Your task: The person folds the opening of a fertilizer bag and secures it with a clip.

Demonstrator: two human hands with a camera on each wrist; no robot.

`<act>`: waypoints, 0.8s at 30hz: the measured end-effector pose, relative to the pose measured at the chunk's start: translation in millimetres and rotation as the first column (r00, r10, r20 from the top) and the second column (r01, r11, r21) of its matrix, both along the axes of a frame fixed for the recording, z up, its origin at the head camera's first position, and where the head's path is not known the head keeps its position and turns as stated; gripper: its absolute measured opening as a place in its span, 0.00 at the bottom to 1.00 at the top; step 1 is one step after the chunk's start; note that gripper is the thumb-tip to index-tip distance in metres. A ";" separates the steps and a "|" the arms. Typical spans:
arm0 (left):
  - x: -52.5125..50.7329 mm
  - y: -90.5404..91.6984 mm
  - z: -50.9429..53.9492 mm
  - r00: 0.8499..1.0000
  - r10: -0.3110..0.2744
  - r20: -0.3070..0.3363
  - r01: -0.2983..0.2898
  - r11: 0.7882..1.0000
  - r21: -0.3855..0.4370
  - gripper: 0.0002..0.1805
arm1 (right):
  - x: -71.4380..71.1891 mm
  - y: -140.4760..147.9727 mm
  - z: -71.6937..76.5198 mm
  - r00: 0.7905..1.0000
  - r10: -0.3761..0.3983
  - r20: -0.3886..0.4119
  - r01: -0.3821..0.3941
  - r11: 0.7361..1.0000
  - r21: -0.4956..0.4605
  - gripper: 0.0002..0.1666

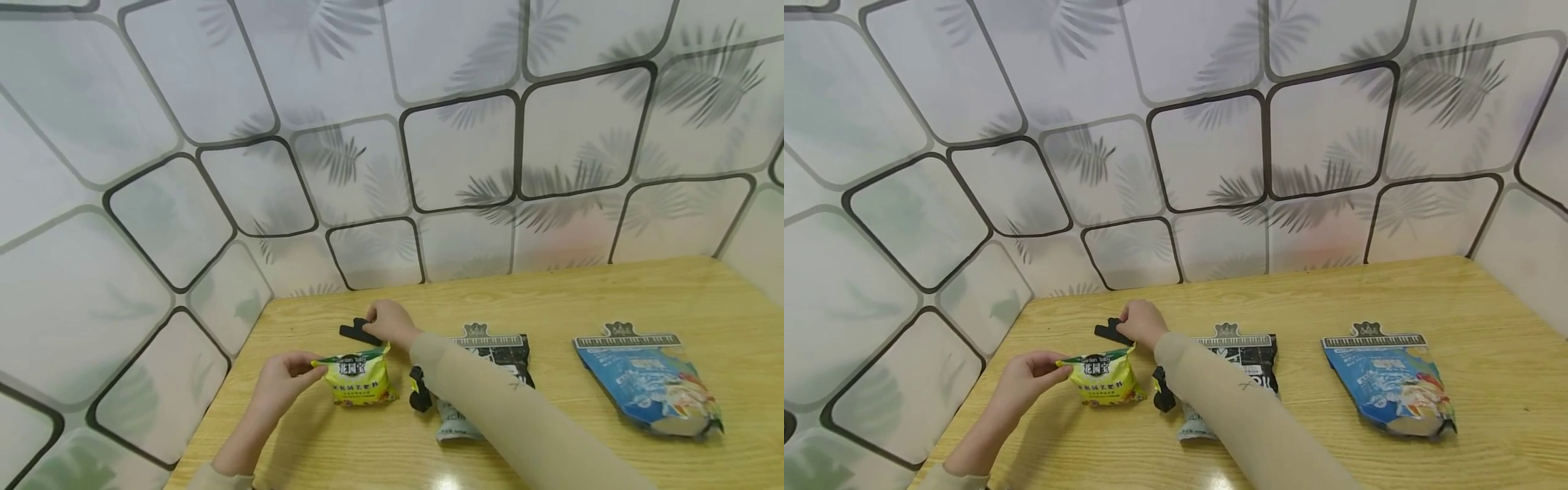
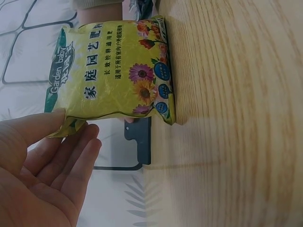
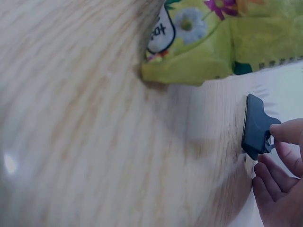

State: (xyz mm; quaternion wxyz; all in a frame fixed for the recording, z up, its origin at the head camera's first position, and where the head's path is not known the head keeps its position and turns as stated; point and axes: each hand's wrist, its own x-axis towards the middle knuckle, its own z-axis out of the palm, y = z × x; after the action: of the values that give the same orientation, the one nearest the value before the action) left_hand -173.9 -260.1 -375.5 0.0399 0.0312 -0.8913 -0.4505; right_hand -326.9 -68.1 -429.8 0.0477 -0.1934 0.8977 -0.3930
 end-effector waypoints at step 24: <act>0.9 -0.2 -2.4 1.000 -0.002 -0.015 0.002 1.000 -0.001 0.09 | 8.9 8.7 7.6 0.995 -0.032 0.091 0.040 0.996 -0.085 0.29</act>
State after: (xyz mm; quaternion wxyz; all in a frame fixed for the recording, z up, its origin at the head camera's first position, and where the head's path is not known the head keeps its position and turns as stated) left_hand -173.0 -260.3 -378.0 0.0465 0.0270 -0.8913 -0.4503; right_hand -318.0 -59.4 -422.3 0.0725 -0.1610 0.8801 -0.4406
